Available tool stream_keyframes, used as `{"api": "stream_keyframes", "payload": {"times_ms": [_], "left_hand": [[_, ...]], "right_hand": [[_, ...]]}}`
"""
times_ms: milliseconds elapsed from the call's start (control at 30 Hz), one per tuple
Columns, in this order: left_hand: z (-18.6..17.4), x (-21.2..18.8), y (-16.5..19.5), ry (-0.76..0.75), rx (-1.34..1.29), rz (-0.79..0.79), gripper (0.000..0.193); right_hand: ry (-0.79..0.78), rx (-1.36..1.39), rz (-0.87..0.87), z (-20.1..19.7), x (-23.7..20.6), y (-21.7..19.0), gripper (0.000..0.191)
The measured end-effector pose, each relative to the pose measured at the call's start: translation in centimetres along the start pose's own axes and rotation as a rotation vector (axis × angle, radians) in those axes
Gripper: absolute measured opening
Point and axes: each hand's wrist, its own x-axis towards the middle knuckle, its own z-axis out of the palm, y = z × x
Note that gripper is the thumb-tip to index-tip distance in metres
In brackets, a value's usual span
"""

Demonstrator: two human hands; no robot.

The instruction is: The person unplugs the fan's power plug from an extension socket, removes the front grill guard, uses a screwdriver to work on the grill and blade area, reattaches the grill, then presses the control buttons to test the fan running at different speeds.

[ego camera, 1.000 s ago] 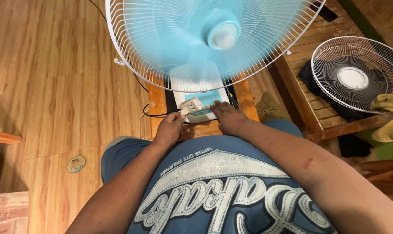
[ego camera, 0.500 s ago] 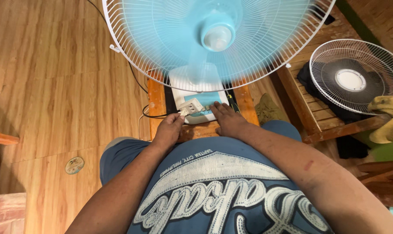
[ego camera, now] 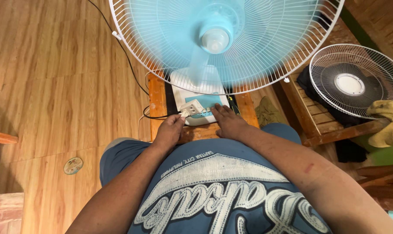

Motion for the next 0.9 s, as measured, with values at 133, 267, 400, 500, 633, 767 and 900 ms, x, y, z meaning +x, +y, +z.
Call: {"api": "stream_keyframes", "payload": {"times_ms": [133,267,400,500,633,767,900], "left_hand": [[-0.1,-0.1,0.0,0.007,0.041,0.033,0.035],[-0.1,-0.2,-0.1,0.015,0.052,0.022,0.035],[0.0,-0.3,0.1,0.014,0.040,0.019,0.035],[0.0,-0.4,0.2,0.019,0.061,0.034,0.035],[0.0,-0.6,0.3,0.027,0.096,0.009,0.036],[0.0,-0.6,0.3,0.024,0.068,-0.027,0.037],[0.1,-0.5,0.3,0.027,0.084,-0.032,0.037]], "right_hand": [[0.004,-0.016,-0.005,0.4,0.1,0.1,0.098],[0.035,-0.017,-0.029,0.9,0.2,0.3,0.099],[0.042,-0.024,-0.036,1.0,0.2,0.4,0.099],[0.039,-0.024,-0.040,0.9,0.1,0.3,0.099],[0.003,-0.029,-0.010,0.5,-0.1,-0.1,0.098],[-0.037,-0.047,-0.001,0.1,-0.2,-0.4,0.098],[-0.028,-0.049,-0.003,-0.1,-0.3,-0.4,0.098]]}}
